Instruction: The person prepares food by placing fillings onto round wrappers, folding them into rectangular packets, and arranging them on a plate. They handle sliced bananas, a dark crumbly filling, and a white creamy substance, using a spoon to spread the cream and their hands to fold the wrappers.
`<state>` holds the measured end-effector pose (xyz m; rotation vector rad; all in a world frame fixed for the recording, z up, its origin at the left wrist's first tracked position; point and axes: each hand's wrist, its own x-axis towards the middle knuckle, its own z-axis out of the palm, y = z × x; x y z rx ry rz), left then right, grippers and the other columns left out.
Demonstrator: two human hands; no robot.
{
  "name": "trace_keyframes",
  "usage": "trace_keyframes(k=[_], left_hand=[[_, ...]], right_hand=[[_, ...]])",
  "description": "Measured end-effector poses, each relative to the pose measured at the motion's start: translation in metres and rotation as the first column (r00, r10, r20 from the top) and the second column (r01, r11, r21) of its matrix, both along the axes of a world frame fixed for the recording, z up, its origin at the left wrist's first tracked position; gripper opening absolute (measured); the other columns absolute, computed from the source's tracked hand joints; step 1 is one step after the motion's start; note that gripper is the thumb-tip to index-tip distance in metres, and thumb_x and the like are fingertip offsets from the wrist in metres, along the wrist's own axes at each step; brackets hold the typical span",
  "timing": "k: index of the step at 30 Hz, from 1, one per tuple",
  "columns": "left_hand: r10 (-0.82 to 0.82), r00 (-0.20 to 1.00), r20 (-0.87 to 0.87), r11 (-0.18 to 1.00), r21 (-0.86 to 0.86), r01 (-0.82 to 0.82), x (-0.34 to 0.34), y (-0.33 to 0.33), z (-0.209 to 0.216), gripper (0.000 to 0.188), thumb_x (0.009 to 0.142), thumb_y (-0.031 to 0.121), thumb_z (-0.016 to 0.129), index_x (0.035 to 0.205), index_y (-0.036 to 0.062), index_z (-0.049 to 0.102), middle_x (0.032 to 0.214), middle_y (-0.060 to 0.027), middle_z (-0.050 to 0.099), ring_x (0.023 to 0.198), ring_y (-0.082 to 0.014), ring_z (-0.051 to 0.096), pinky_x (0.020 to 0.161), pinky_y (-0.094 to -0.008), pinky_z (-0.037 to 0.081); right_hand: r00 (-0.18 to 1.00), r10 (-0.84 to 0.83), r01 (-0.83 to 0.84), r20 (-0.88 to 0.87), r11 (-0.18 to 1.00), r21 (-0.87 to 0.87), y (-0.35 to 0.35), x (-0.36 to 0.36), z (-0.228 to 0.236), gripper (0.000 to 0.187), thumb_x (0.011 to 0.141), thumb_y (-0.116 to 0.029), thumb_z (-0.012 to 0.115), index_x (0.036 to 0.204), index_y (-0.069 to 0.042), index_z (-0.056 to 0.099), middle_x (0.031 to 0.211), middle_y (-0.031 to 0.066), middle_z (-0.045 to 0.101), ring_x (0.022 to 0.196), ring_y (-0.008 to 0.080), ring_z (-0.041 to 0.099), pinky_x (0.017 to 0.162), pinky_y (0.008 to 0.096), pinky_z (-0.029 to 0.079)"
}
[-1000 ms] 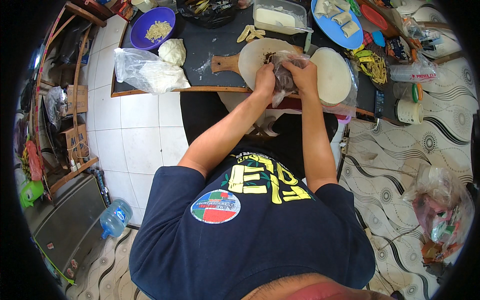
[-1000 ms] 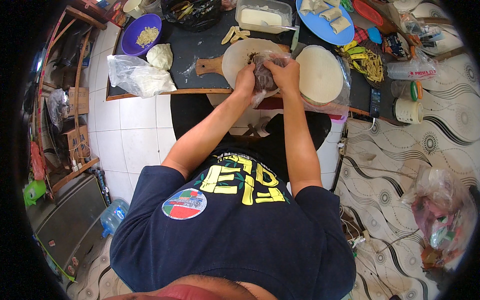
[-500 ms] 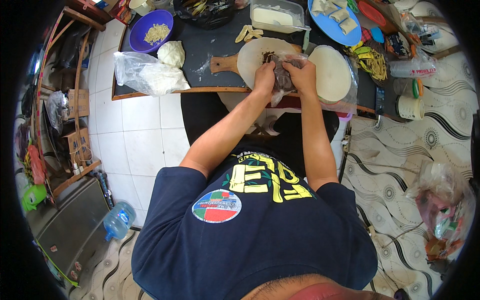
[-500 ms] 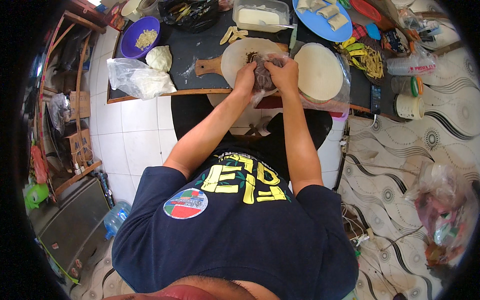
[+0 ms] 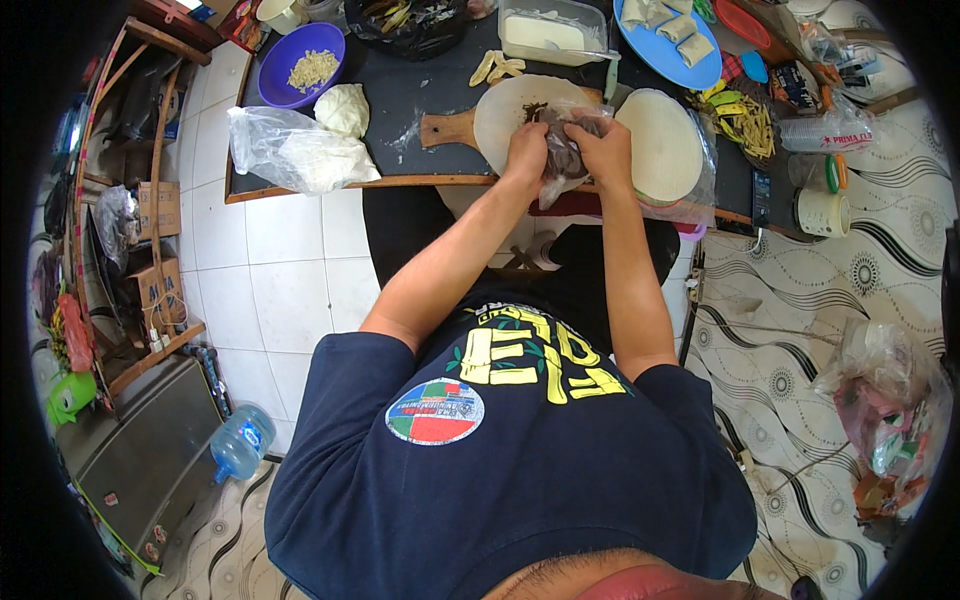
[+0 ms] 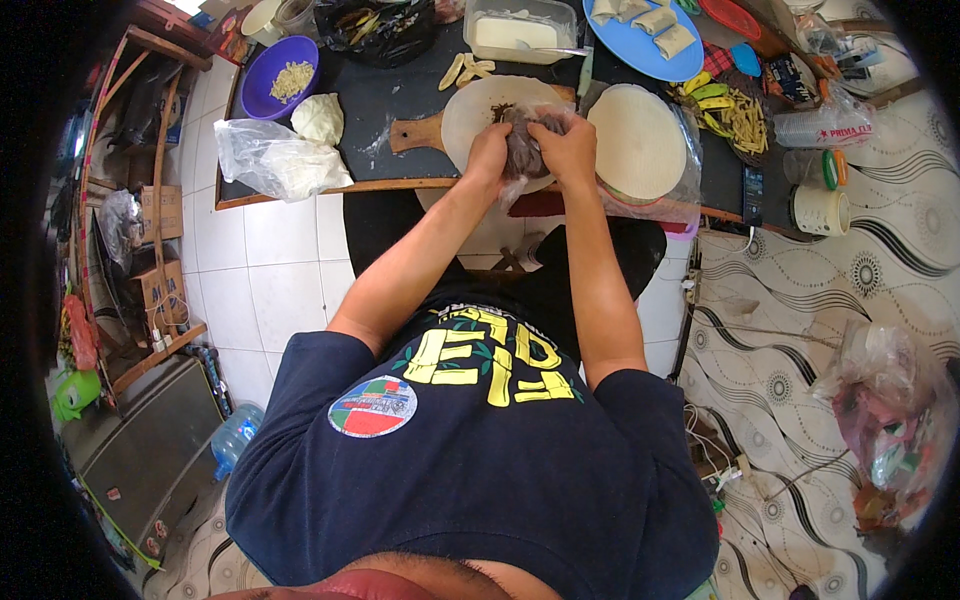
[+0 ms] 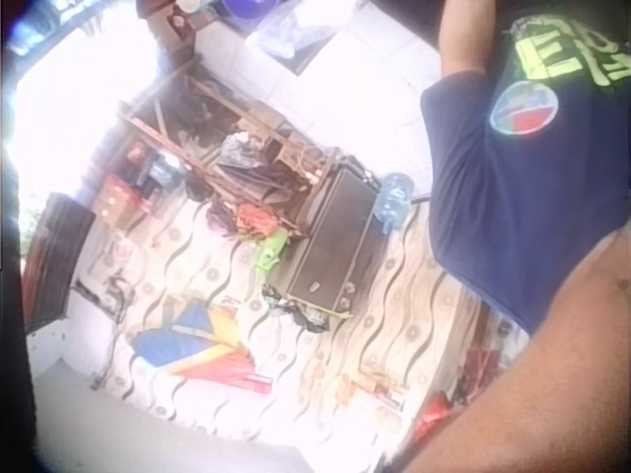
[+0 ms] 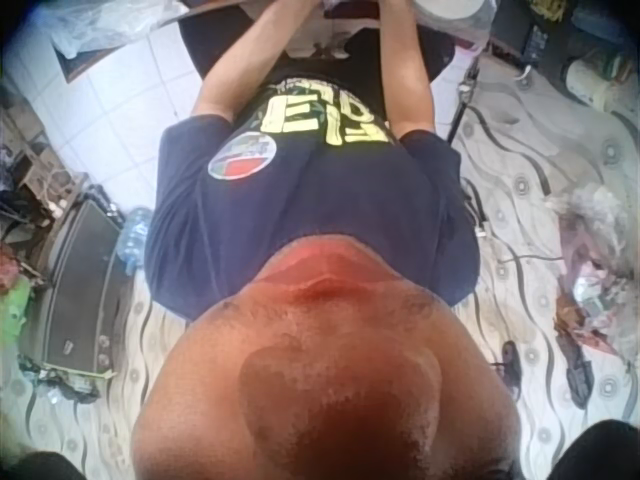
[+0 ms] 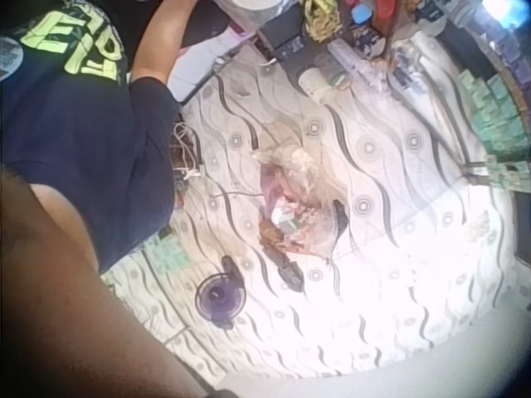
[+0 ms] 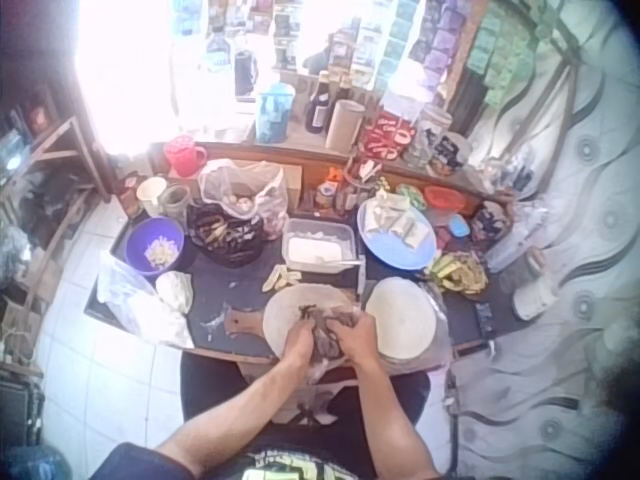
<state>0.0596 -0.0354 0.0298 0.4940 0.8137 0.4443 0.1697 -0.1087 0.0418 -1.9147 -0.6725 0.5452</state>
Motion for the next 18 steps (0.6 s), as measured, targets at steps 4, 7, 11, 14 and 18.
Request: trace_keyframes(k=[4, 7, 11, 14, 18], left_hand=[[-0.028, 1.0, 0.008, 1.0, 0.005, 0.028, 0.001, 0.001, -0.011, 0.033, 0.105, 0.022, 0.044, 0.123, -0.0015, 0.057, 0.111, -0.0132, 0.065, 0.099, -0.0251, 0.068, 0.087, -0.0416, 0.057], [-0.025, 0.999, 0.045, 0.999, -0.034, 0.027, 0.003, 0.004, -0.012, 0.032, 0.104, 0.023, 0.046, 0.121, -0.001, 0.059, 0.108, -0.012, 0.066, 0.096, -0.0237, 0.068, 0.085, -0.0408, 0.057], [-0.073, 0.997, -0.022, 0.997, 0.037, 0.074, 0.004, 0.007, -0.006, 0.027, 0.102, 0.021, 0.051, 0.116, -0.0003, 0.06, 0.104, -0.0101, 0.065, 0.091, -0.0212, 0.067, 0.08, -0.0383, 0.057], [-0.045, 0.999, -0.018, 0.998, 0.035, 0.046, 0.004, 0.005, -0.004, 0.02, 0.1, 0.019, 0.054, 0.107, 0.0009, 0.061, 0.097, -0.0086, 0.064, 0.084, -0.0187, 0.064, 0.072, -0.0355, 0.055], [-0.019, 0.999, -0.025, 0.999, 0.041, 0.02, 0.0, 0.001, 0.006, 0.019, 0.1, 0.017, 0.052, 0.105, 0.0011, 0.061, 0.096, -0.0085, 0.064, 0.083, -0.0188, 0.065, 0.072, -0.036, 0.054]], right_hand=[[1.0, -0.011, 0.011, -0.015, 1.0, 0.004, -0.002, -0.001, -0.003, 0.031, 0.082, -0.007, 0.078, 0.108, 0.007, 0.074, 0.098, 0.0115, 0.075, 0.086, 0.0153, 0.069, 0.078, 0.029, 0.054], [0.999, -0.025, 0.025, -0.021, 1.0, 0.011, -0.003, -0.002, -0.003, 0.029, 0.082, -0.007, 0.078, 0.108, 0.006, 0.074, 0.097, 0.011, 0.075, 0.085, 0.015, 0.068, 0.078, 0.0288, 0.054], [1.0, -0.026, 0.027, -0.005, 1.0, 0.01, -0.002, -0.004, 0.002, 0.028, 0.082, -0.006, 0.078, 0.107, 0.007, 0.073, 0.096, 0.0106, 0.074, 0.085, 0.015, 0.068, 0.077, 0.0285, 0.054], [0.999, -0.034, 0.035, -0.026, 0.999, 0.027, -0.003, -0.002, -0.003, 0.028, 0.082, -0.007, 0.078, 0.106, 0.006, 0.073, 0.096, 0.0102, 0.074, 0.085, 0.0151, 0.068, 0.078, 0.0287, 0.054], [0.999, -0.033, 0.034, -0.031, 0.999, 0.028, -0.005, -0.006, 0.0, 0.029, 0.082, -0.007, 0.079, 0.107, 0.006, 0.073, 0.096, 0.0102, 0.074, 0.085, 0.0153, 0.069, 0.078, 0.0291, 0.054]])
